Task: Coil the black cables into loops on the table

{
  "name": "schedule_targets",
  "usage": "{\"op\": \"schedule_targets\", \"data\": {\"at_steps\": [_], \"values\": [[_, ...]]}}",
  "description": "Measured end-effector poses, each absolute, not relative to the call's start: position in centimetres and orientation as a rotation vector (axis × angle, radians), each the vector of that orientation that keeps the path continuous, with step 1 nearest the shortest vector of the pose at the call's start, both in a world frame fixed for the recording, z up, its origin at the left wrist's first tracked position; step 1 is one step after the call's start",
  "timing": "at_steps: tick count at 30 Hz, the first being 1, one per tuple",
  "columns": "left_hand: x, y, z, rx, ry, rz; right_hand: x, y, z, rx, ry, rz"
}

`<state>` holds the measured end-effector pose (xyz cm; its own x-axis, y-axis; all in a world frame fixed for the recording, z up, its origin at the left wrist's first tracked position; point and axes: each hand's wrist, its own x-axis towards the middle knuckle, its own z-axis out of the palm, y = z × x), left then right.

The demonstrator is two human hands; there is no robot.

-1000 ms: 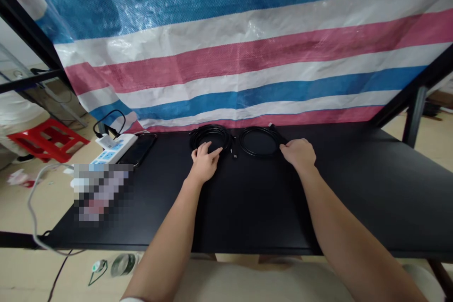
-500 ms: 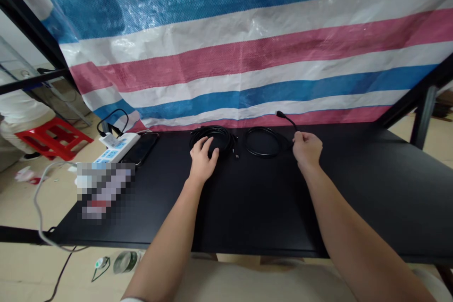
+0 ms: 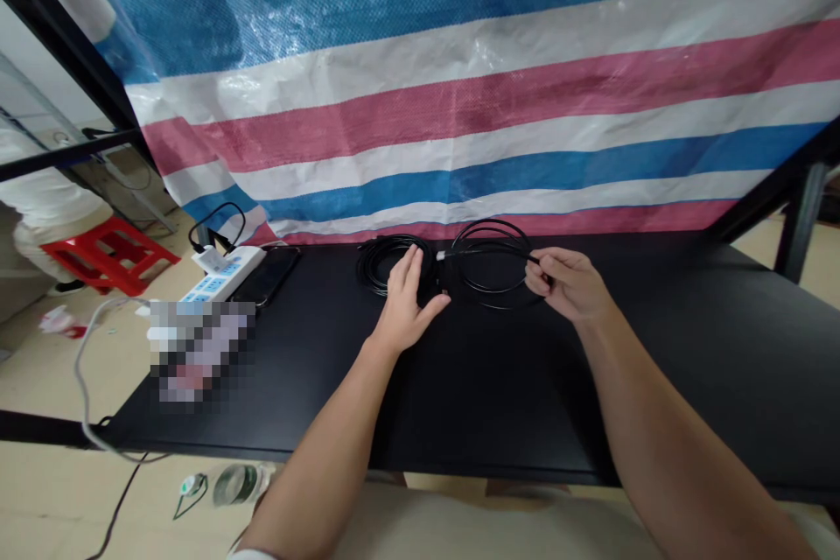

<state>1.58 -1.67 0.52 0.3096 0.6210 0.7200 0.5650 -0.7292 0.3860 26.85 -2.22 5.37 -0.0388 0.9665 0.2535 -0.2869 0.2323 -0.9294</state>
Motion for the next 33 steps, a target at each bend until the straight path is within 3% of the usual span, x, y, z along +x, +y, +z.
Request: {"op": "schedule_targets", "data": {"at_steps": [10, 15, 26, 33], "values": [[2.6, -3.0, 2.4, 2.512, 1.287, 1.15, 24.4, -2.6, 5.7, -0.87, -1.162, 1.269], [2.7, -3.1, 2.7, 2.448, 1.228, 1.101, 24.7, -1.8, 5.2, -0.941, -1.021, 1.057], [2.3, -2.2, 2.2, 1.683, 1.27, 1.488, 29.9, 0.5, 3.6, -1.293, -0.542, 0.538], [2.2, -1.9, 3.4, 1.163, 1.107, 1.701, 30.4, 1.2, 1.5, -1.722, -0.989, 0.273]]}}
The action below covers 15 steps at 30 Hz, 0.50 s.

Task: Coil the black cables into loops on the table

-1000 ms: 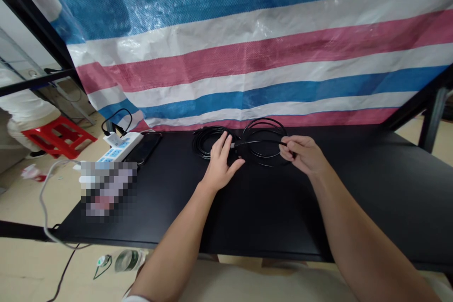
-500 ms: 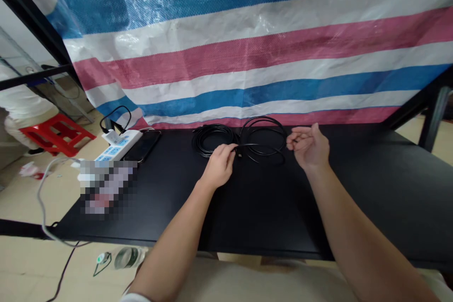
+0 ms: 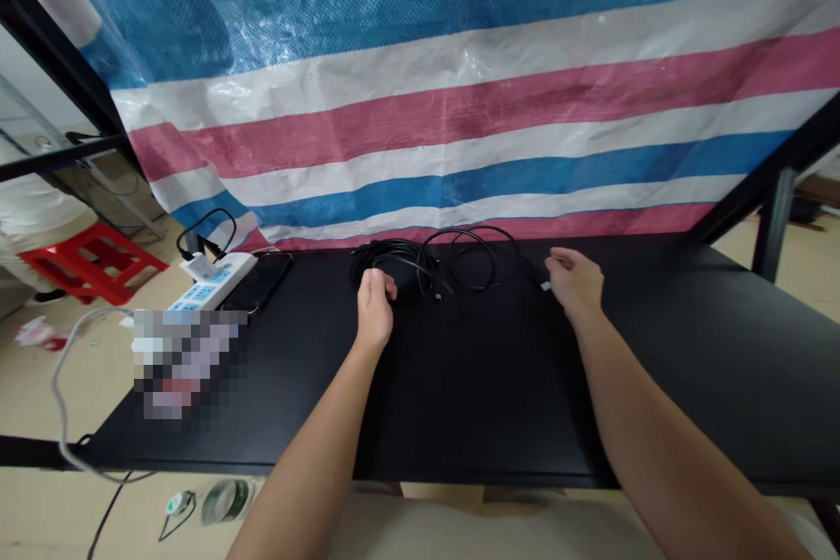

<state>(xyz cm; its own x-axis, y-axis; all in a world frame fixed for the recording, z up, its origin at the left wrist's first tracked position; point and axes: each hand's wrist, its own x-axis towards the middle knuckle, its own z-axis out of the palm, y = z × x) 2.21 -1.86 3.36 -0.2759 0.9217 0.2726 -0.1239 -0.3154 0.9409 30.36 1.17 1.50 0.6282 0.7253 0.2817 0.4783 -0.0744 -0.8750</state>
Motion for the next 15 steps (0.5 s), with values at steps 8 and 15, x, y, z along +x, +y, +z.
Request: {"op": "schedule_targets", "data": {"at_steps": [8, 15], "values": [[2.2, -1.7, 4.1, 0.883, 0.996, 1.638, 28.9, 0.2, 1.4, -2.019, -1.658, 0.087], [1.2, -1.8, 4.2, 1.058, 1.197, 1.834, 29.6, 0.3, 1.7, -1.856, -1.269, 0.274]]}}
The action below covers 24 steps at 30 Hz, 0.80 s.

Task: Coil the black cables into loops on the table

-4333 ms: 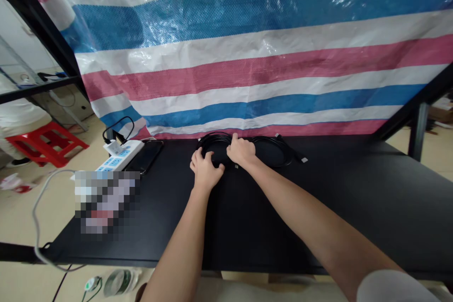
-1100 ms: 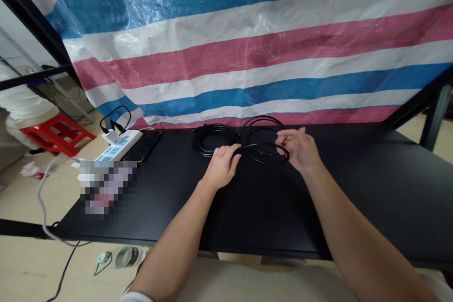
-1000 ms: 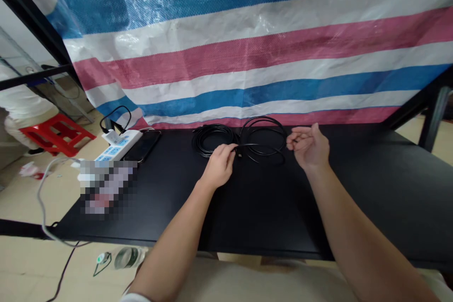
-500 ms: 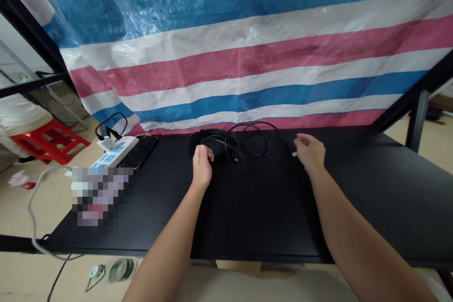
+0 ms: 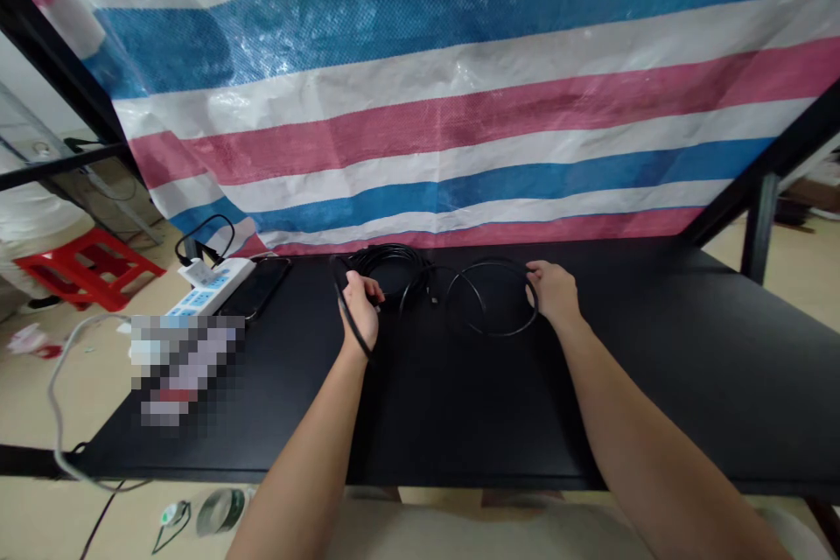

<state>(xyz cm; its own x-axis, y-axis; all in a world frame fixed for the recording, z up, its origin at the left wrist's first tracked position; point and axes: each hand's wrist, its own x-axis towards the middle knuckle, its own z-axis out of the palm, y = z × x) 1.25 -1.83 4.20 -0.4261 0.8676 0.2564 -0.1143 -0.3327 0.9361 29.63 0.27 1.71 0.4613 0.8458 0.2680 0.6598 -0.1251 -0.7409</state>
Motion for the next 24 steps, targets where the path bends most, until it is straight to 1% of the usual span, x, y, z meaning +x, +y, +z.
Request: {"op": "schedule_targets", "data": {"at_steps": [3, 6, 9, 18, 24], "values": [[0.2, -1.3, 4.1, 1.04, 1.278, 1.946, 29.9, 0.8, 1.6, -1.755, -1.008, 0.418], [-0.8, -0.5, 4.1, 0.796, 1.274, 2.026, 30.0, 1.0, 1.7, -1.42, -0.717, 0.706], [-1.8, -0.1, 4.5, 0.565, 1.19, 2.041, 30.1, 0.8, 2.3, -1.152, -0.649, 0.868], [-2.5, -0.6, 5.6, 0.345, 1.101, 1.96, 31.0, -0.5, 4.2, -1.015, -0.58, 1.093], [-2.1, -0.7, 6.0, 0.287, 1.098, 1.968, 30.9, -0.6, 4.3, -0.981, -0.589, 1.082]]}}
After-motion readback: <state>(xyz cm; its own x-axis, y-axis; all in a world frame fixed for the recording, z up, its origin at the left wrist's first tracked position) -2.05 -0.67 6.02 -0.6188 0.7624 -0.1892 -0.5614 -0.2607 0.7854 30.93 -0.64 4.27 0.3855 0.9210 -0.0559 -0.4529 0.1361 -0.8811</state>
